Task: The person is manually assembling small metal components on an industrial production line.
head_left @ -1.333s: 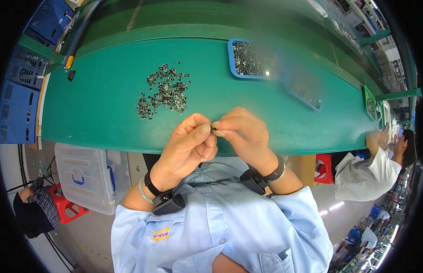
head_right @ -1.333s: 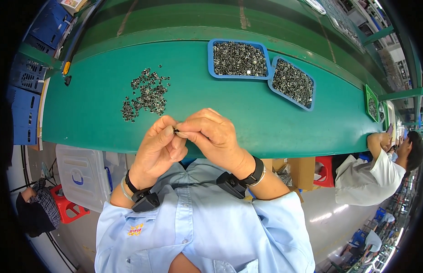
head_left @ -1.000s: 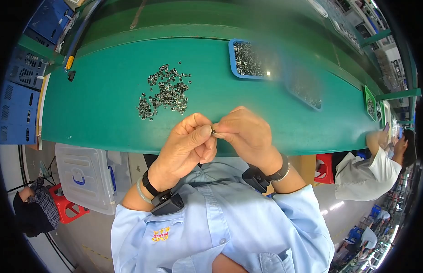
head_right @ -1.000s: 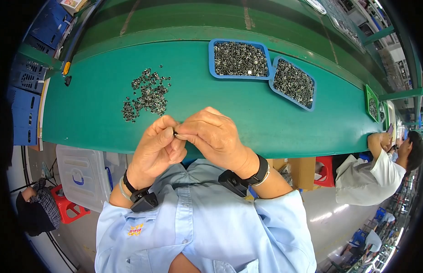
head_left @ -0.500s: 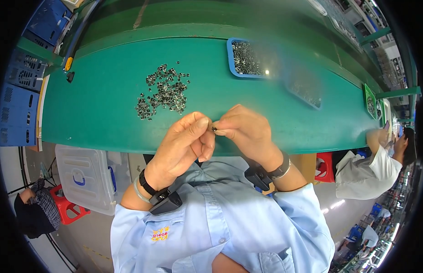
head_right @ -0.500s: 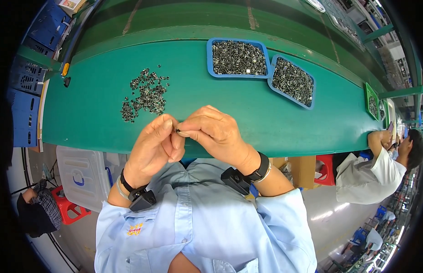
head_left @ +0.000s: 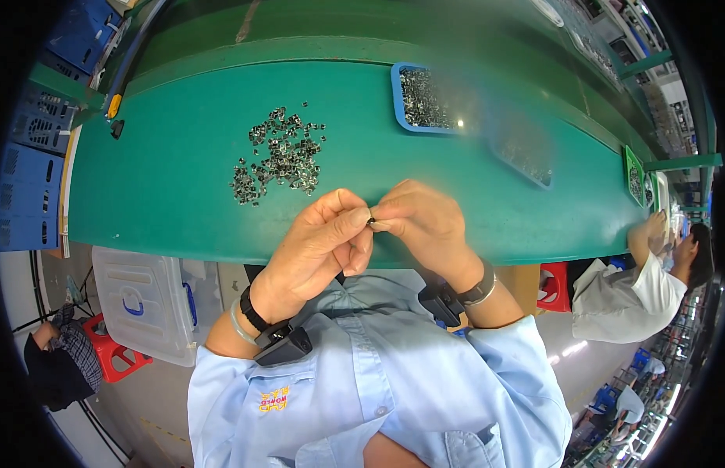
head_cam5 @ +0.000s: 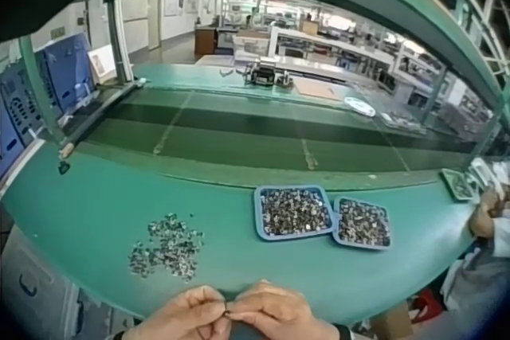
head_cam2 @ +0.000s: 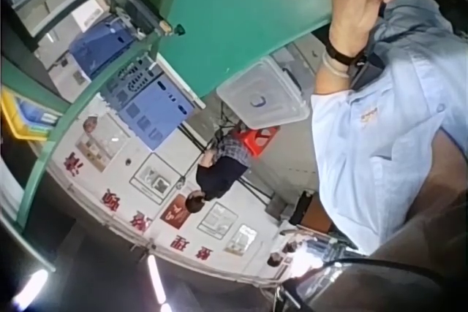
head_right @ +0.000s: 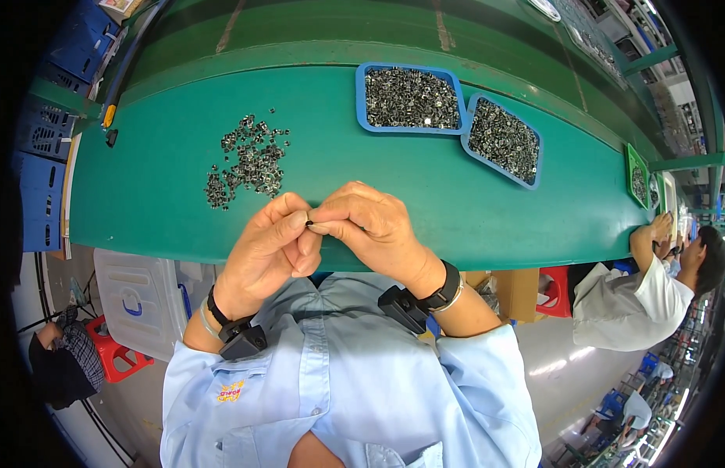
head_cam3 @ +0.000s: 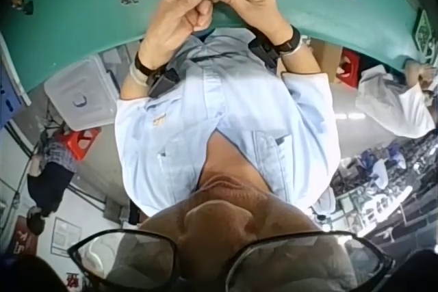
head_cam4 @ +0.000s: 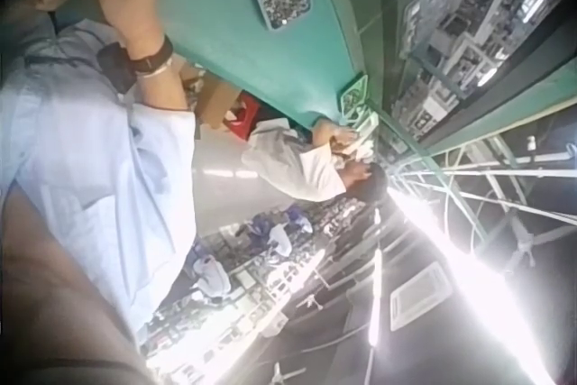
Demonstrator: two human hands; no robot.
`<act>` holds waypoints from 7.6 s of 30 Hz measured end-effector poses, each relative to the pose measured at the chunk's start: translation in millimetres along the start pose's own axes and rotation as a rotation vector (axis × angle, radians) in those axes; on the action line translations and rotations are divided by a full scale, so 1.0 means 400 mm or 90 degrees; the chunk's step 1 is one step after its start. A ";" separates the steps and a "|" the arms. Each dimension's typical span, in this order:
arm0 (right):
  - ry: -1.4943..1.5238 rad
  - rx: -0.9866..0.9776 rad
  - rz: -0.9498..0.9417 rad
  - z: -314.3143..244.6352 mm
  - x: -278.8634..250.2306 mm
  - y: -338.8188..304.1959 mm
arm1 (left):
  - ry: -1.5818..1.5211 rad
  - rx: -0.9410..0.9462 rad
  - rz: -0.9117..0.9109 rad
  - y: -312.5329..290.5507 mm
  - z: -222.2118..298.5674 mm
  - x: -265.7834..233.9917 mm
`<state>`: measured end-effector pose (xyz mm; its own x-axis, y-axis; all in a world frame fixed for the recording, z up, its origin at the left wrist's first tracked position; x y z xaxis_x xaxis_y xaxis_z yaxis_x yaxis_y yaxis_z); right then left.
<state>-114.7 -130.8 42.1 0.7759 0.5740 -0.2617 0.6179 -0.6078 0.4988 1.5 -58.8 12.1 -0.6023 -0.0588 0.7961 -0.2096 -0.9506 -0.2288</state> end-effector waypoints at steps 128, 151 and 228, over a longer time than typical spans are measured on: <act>-0.063 -0.034 0.022 -0.049 0.033 0.019 | -0.023 0.080 -0.008 -0.026 0.004 -0.011; 0.078 0.052 0.040 0.002 0.032 -0.011 | 0.067 0.038 0.058 -0.020 0.017 -0.003; -0.149 -0.037 0.006 -0.044 0.040 0.008 | -0.001 0.129 0.010 -0.014 -0.002 -0.021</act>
<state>-102.7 -114.1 54.1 0.7943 0.4212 -0.4378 0.6071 -0.5763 0.5470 7.2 -52.7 6.3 -0.6030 -0.0745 0.7943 -0.0402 -0.9915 -0.1235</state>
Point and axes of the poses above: each hand's wrist, its own y-axis towards the middle knuckle, its own x-axis out of the palm, z = x × y, the point moved 5 cm from there along y, towards the middle knuckle, and after that the axes turned 2 degrees about y, right-handed, at the moved point
